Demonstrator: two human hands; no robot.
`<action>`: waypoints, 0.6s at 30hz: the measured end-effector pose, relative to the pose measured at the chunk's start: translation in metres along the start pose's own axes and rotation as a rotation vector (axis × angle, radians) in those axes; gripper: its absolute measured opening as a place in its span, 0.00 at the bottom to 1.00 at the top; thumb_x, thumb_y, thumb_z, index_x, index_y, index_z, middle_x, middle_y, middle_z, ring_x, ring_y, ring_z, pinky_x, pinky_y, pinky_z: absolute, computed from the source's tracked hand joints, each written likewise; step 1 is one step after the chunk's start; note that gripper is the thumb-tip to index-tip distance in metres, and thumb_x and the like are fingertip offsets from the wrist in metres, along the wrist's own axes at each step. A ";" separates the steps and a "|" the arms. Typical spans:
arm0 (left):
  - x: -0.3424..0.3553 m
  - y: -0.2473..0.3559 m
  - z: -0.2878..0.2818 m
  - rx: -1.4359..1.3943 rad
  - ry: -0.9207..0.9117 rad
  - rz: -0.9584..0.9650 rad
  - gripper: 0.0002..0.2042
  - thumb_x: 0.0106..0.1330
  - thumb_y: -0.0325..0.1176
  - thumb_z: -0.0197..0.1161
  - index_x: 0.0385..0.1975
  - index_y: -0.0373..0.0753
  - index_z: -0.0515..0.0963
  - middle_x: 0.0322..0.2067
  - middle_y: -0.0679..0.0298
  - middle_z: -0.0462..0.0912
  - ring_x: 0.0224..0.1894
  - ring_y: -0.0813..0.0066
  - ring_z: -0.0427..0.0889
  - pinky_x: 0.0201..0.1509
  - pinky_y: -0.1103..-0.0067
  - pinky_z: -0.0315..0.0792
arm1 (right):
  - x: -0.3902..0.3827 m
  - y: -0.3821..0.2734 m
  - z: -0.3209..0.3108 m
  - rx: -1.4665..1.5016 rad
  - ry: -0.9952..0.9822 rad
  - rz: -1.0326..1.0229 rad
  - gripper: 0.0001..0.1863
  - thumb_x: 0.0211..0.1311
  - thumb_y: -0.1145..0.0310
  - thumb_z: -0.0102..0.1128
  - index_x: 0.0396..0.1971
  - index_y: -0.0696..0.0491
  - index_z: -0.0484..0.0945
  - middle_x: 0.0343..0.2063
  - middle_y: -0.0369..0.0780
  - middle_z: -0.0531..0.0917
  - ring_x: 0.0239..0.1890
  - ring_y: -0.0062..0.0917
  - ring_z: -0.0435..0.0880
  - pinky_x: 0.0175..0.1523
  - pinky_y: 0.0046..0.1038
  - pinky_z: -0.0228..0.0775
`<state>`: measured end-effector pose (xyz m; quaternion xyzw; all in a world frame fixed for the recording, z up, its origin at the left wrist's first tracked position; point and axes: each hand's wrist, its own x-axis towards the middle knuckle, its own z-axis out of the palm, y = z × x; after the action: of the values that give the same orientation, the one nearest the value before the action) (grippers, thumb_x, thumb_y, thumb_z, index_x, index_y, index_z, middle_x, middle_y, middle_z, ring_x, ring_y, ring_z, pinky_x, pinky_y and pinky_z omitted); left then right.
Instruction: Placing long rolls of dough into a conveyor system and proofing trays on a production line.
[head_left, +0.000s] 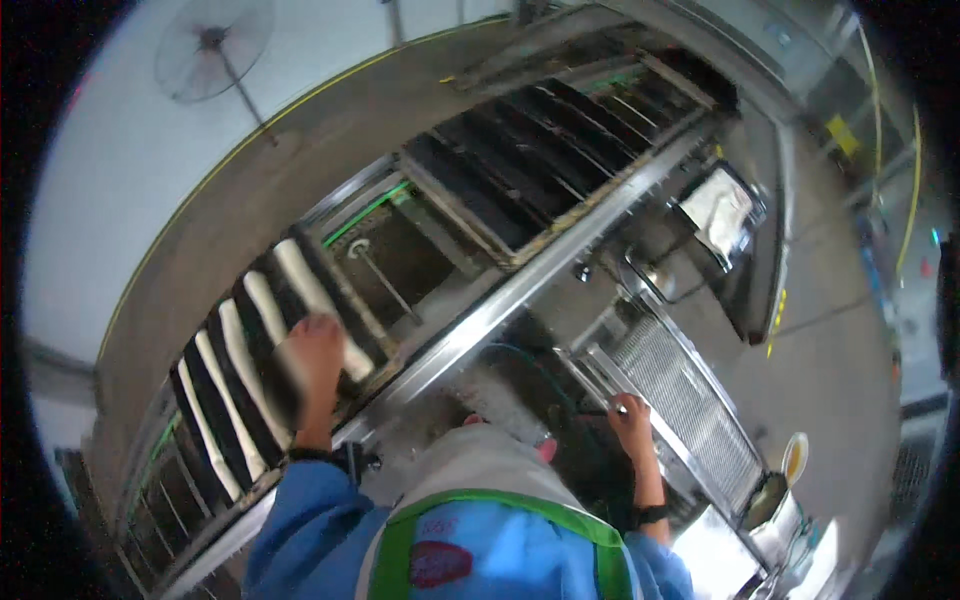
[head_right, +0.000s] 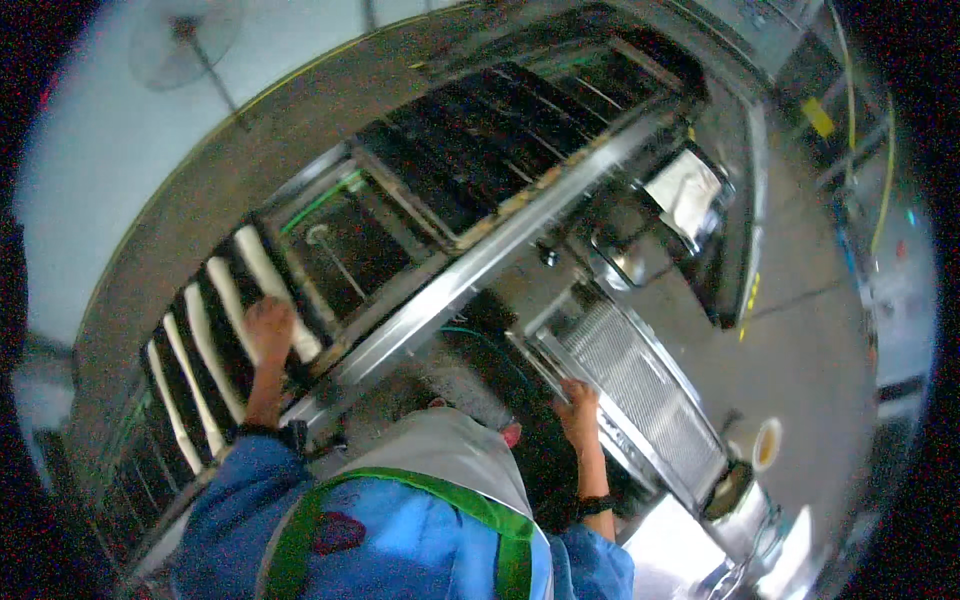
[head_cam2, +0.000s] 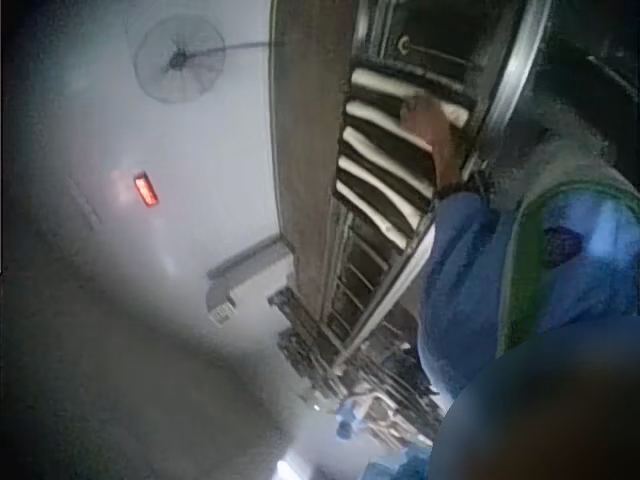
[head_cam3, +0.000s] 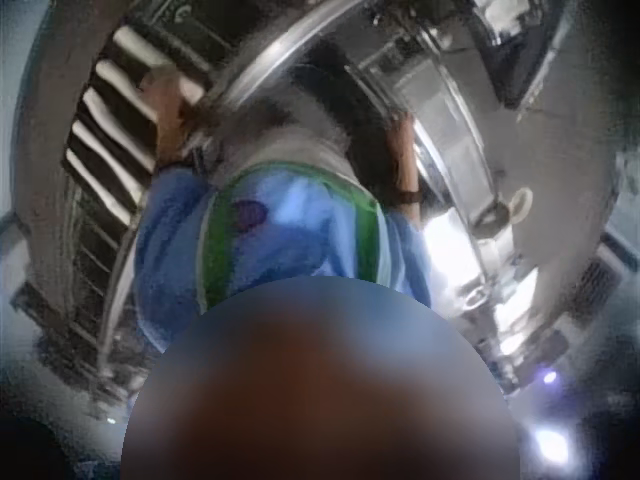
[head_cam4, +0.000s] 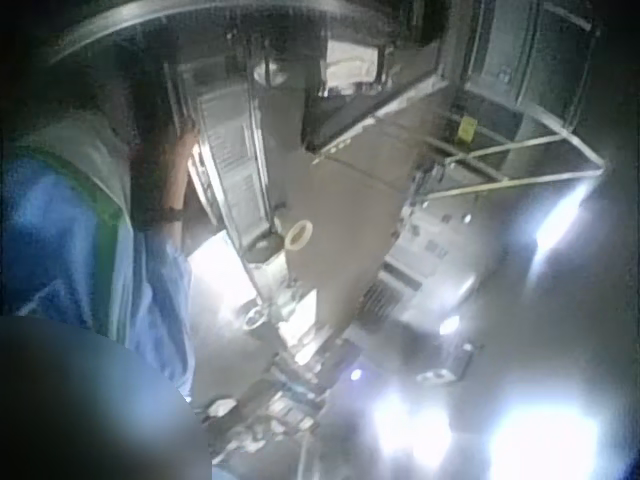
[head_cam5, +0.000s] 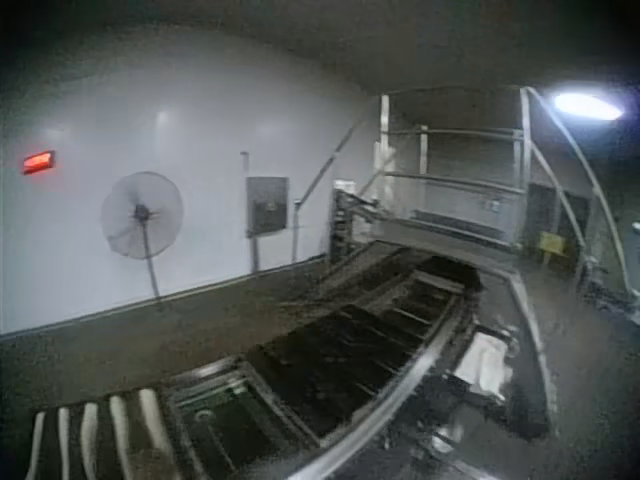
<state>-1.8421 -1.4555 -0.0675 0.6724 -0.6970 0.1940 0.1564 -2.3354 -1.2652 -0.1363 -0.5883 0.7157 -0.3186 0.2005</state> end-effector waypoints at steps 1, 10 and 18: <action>-0.012 -0.011 0.007 0.000 0.072 0.002 0.05 0.47 0.35 0.56 0.23 0.45 0.76 0.30 0.68 0.75 0.41 0.66 0.70 0.45 0.66 0.62 | -0.004 -0.003 -0.006 -0.078 0.024 -0.019 0.19 0.39 0.73 0.61 0.37 0.52 0.72 0.37 0.44 0.72 0.41 0.41 0.68 0.47 0.36 0.60; -0.008 0.008 0.012 -0.066 -0.149 -0.410 0.11 0.52 0.41 0.56 0.35 0.49 0.72 0.39 0.64 0.73 0.43 0.57 0.68 0.41 0.65 0.65 | -0.023 0.039 -0.033 -0.260 0.057 0.198 0.19 0.40 0.66 0.62 0.37 0.48 0.71 0.39 0.42 0.71 0.44 0.40 0.66 0.47 0.38 0.62; 0.001 0.104 0.009 -0.083 -0.150 -0.014 0.08 0.54 0.35 0.56 0.35 0.51 0.72 0.48 0.62 0.68 0.50 0.60 0.64 0.48 0.65 0.62 | -0.051 0.129 -0.114 -0.517 0.050 0.674 0.32 0.40 0.69 0.62 0.51 0.46 0.62 0.51 0.43 0.62 0.50 0.41 0.61 0.48 0.44 0.61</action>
<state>-1.9461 -1.4590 -0.0811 0.6830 -0.7093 0.1131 0.1328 -2.4916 -1.1771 -0.1486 -0.3446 0.9289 -0.0594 0.1219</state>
